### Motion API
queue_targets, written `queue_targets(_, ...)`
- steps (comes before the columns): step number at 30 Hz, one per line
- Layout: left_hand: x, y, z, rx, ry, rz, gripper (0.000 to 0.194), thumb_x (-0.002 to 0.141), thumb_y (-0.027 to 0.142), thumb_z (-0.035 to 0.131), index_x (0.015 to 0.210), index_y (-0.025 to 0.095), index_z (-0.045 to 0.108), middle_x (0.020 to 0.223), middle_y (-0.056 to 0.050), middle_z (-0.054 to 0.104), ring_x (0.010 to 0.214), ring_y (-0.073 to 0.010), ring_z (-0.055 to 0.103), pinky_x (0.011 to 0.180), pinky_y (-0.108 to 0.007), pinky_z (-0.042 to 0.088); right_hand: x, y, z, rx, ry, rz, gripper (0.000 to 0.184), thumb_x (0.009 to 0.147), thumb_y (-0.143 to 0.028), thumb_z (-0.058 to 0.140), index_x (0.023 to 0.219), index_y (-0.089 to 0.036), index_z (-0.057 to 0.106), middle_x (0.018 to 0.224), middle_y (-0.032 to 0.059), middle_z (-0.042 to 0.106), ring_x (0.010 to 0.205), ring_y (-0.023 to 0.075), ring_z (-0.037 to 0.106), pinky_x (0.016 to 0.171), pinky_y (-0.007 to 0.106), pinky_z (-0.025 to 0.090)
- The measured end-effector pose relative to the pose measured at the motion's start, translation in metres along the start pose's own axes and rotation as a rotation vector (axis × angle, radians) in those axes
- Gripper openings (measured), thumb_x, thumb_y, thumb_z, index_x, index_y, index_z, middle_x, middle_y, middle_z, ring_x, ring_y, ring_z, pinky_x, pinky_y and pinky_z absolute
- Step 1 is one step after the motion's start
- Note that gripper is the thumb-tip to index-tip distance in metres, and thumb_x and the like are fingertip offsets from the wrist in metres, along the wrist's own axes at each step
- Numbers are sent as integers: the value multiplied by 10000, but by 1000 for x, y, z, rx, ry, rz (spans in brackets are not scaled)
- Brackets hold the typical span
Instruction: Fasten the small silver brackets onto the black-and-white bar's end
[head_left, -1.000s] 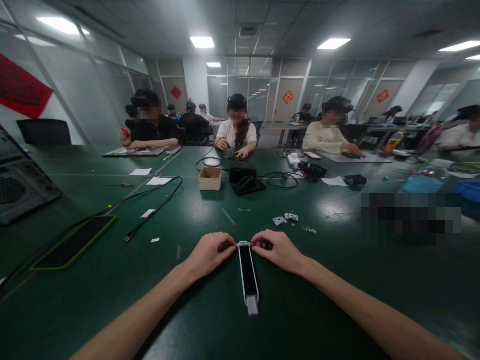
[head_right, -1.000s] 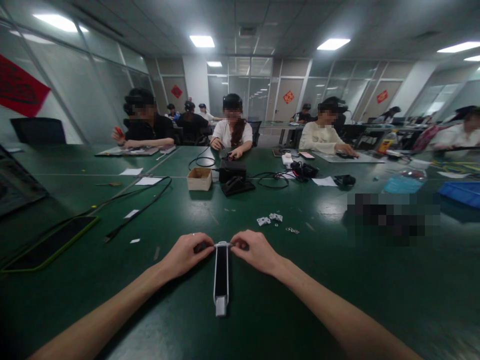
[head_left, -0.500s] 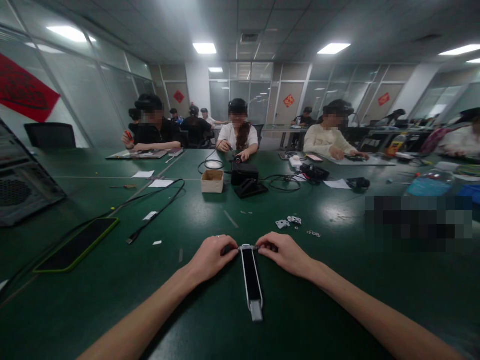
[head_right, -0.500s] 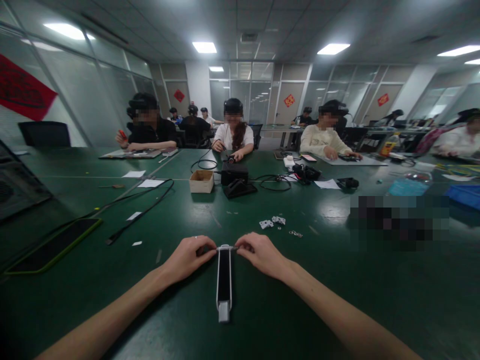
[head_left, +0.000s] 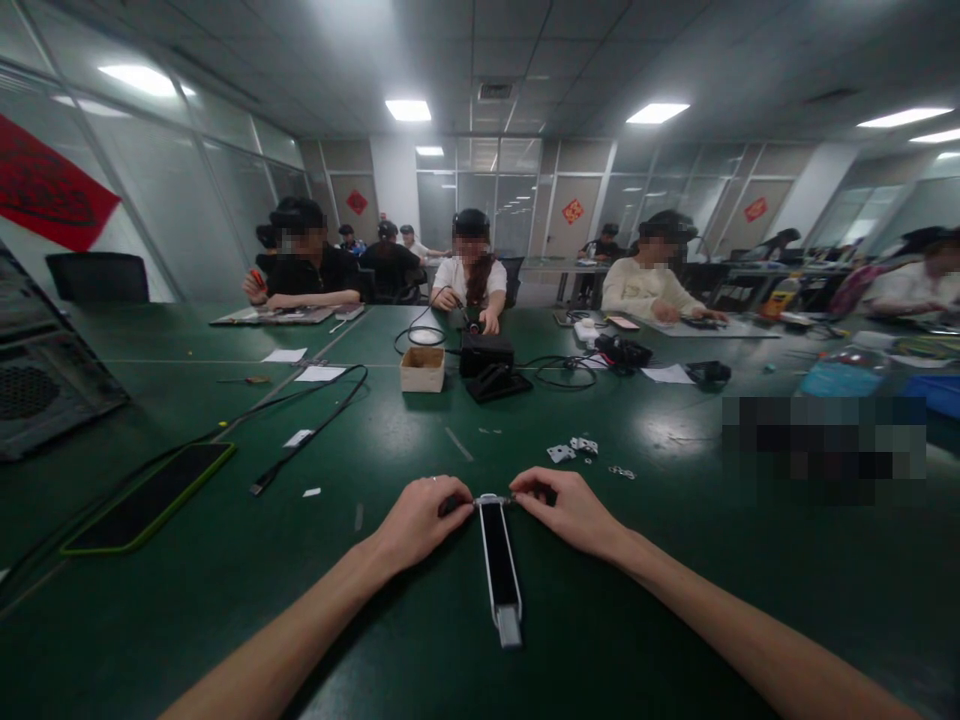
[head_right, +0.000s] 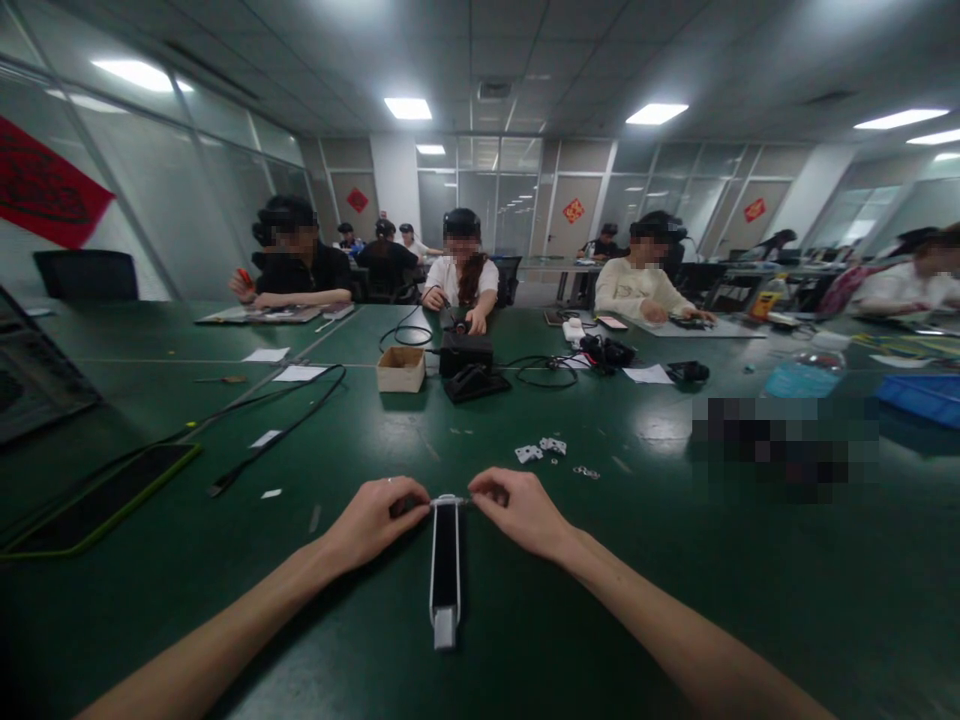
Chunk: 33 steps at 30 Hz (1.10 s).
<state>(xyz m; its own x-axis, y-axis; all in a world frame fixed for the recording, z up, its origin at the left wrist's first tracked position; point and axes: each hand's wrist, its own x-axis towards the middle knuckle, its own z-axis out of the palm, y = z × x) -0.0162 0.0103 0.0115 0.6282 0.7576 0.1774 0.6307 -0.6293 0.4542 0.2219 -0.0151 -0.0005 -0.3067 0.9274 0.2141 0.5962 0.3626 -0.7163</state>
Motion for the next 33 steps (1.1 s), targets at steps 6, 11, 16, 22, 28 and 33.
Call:
queue_targets(6, 0, -1, 1, 3, 14, 8, 131, 856, 243, 546, 912, 183, 649, 773, 3, 624, 659, -132, 548, 616, -235, 412, -1, -3, -2, 14, -19, -39, 169, 821, -211, 569, 968, -176, 646, 895, 22, 662, 753, 131, 586, 674, 265, 481)
queue_targets(11, 0, 0, 0, 8, 7, -6, 140, 852, 243, 542, 912, 183, 652, 770, 2, 626, 662, -137, 553, 616, -236, 417, -1, -2, -5, 18, -40, -44, 177, 831, -242, 579, 982, -176, 644, 925, 24, 658, 786, 135, 590, 703, 272, 492)
queue_targets(16, 0, 1, -1, 1, -4, 3, 146, 857, 243, 533, 918, 178, 649, 793, -7, 637, 683, -139, 558, 629, -235, 426, 0, 1, -6, 17, -51, -57, 188, 837, -252, 590, 998, -175, 648, 949, 26, 653, 802, 134, 591, 719, 273, 494)
queue_targets(22, 1, 4, -2, 14, -14, -16, 148, 855, 250, 525, 907, 187, 648, 824, -9, 652, 703, -143, 570, 651, -238, 441, 2, 8, -1, 10, -56, -55, 185, 835, -264, 596, 990, -178, 650, 911, 23, 648, 775, 133, 586, 699, 271, 489)
queue_targets(28, 1, 1, 0, 12, -6, 1, 154, 865, 255, 517, 909, 186, 647, 808, -8, 645, 691, -143, 564, 631, -238, 432, 2, 6, -2, -30, -72, -61, 173, 849, -271, 586, 991, -197, 653, 937, 20, 640, 792, 136, 579, 703, 269, 484)
queue_targets(33, 0, -1, 0, -3, -3, 1, 152, 866, 264, 522, 912, 188, 644, 825, -8, 646, 706, -145, 565, 644, -243, 435, 1, 1, -5, -56, -78, -65, 160, 854, -267, 580, 975, -196, 656, 923, 16, 639, 789, 135, 579, 698, 265, 486)
